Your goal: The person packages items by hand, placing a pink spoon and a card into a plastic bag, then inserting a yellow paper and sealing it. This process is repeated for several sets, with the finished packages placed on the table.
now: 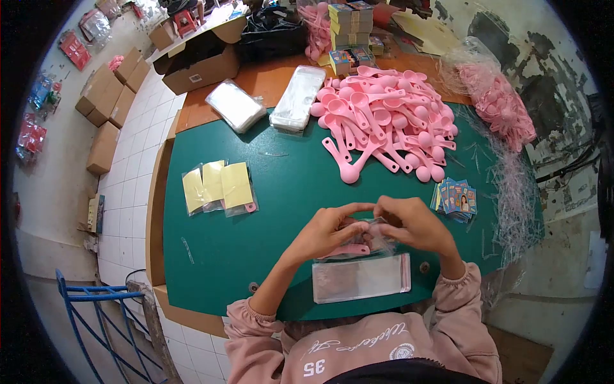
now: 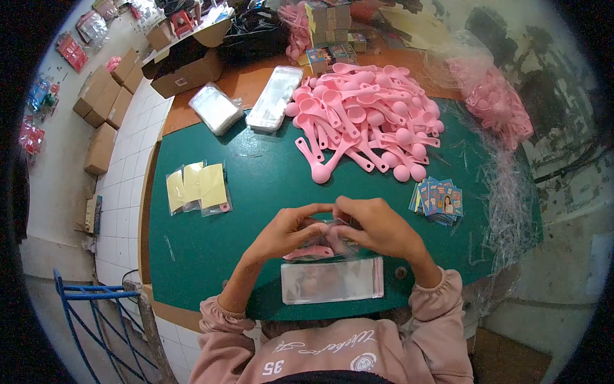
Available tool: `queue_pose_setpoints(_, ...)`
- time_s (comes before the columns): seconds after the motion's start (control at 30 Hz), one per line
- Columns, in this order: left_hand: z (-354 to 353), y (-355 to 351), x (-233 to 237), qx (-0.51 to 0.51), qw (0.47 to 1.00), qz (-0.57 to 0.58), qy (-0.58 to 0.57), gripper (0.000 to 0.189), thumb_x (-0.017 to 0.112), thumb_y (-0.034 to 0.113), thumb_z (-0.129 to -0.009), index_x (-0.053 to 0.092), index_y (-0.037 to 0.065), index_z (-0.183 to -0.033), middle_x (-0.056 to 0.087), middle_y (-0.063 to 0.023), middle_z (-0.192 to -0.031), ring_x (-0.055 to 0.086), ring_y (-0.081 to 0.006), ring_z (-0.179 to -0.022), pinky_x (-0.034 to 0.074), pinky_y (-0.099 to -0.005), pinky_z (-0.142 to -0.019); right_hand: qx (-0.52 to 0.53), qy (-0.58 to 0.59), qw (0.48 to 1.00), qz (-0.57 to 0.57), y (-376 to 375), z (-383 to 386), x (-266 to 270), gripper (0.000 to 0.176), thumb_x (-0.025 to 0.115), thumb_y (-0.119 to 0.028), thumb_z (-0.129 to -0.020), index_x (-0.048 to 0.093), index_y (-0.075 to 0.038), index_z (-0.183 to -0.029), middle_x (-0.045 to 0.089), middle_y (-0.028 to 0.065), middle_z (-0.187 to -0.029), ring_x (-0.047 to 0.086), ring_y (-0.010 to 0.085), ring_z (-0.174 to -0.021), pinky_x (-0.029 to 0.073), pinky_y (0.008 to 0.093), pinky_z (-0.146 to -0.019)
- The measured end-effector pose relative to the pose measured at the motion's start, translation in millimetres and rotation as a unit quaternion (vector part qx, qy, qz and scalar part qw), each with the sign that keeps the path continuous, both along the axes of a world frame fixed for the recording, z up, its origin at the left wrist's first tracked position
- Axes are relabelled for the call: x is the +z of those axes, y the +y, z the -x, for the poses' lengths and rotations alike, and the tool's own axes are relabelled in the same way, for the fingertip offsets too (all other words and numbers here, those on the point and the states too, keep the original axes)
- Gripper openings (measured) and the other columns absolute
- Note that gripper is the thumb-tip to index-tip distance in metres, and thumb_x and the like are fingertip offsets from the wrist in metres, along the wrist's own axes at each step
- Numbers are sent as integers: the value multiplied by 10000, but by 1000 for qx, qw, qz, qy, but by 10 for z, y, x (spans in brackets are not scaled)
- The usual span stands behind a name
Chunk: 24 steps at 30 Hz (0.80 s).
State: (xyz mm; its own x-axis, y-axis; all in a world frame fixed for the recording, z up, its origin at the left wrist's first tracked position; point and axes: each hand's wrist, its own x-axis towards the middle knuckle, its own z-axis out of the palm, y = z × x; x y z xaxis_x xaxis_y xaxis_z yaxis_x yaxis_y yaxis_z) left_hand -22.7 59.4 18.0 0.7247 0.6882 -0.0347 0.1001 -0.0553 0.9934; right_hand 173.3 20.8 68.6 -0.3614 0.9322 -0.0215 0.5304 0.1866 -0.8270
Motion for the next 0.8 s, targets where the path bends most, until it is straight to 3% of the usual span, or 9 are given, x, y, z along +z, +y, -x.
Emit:
queue_pose_setpoints(0.07, 37, 10, 21, -8, 998, -13, 67, 430, 534, 189, -875, 428, 63, -1272, 659, -123, -875, 609, -118, -799, 475, -305, -696, 47, -58, 997, 15, 38, 14, -72, 211, 637, -111, -741, 530, -11, -893, 573, 141, -739, 573, 259, -654, 448, 333, -613)
queue_pose_setpoints(0.2, 36, 6, 103, -11, 993, -11, 118, 495, 546, 216, -868, 366, 101, -1315, 658, -152, -867, 632, -160, -806, 474, -327, -703, 82, 36, 996, -23, 69, -13, -192, 163, 643, -103, -717, 565, -5, -820, 593, 118, -747, 564, 256, -641, 445, 320, -615)
queue_pose_setpoints(0.3, 76, 25, 109, -8, 986, -41, 161, 524, 556, 251, -861, 345, 122, -1323, 659, -156, -852, 641, -176, -810, 472, -321, -711, 36, -1, 998, 46, 48, -29, -248, 192, 661, -111, -705, 594, -11, -854, 588, 108, -746, 576, 191, -664, 446, 302, -627)
queue_pose_setpoints(0.37, 212, 117, 160, -93, 974, -61, 196, 547, 602, 227, -833, 359, 118, -1309, 655, -139, -886, 629, -160, -823, 478, -300, -718, 12, 9, 998, 63, 100, -77, -302, 213, 670, -116, -703, 609, -10, -878, 592, 91, -731, 560, 153, -658, 436, 285, -614)
queue_pose_setpoints(0.53, 569, 361, -41, -94, 995, -3, 25, 601, 680, 117, -760, 383, 84, -1281, 611, -116, -990, 600, -140, -842, 499, -283, -743, -41, 84, 991, 92, 154, -142, -341, 214, 692, -141, -712, 618, 9, -844, 574, 24, -669, 484, 67, -626, 392, 239, -564)
queue_pose_setpoints(0.6, 614, 386, -17, -84, 995, 20, 44, 589, 668, 118, -770, 378, 72, -1281, 615, -121, -976, 601, -141, -841, 504, -294, -746, -71, 285, 931, 218, 123, -69, -274, 190, 696, -128, -720, 572, 14, -743, 547, -5, -645, 458, 61, -601, 370, 221, -547)
queue_pose_setpoints(0.73, 593, 324, 0, -75, 994, 75, 14, 543, 638, 117, -794, 382, 71, -1270, 610, -131, -973, 610, -148, -833, 518, -287, -710, -63, 198, 952, 227, 152, -160, -365, 171, 688, -88, -727, 577, 12, -810, 560, 8, -658, 508, 62, -639, 414, 227, -592)
queue_pose_setpoints(0.77, 575, 292, -15, -76, 994, 73, 15, 543, 638, 117, -794, 382, 71, -1270, 610, -131, -973, 610, -148, -833, 518, -287, -710, -78, 178, 966, 171, 157, -142, -381, 181, 681, -82, -733, 591, 14, -857, 575, 17, -659, 526, 67, -648, 429, 231, -617)
queue_pose_setpoints(0.8, 541, 242, -46, 14, 997, -45, 62, 532, 604, 116, -822, 347, 74, -1286, 610, -136, -953, 616, -161, -832, 514, -280, -702, -94, 157, 976, 114, 162, -120, -384, 202, 674, -77, -740, 605, 15, -905, 591, 26, -660, 545, 72, -657, 444, 234, -642)
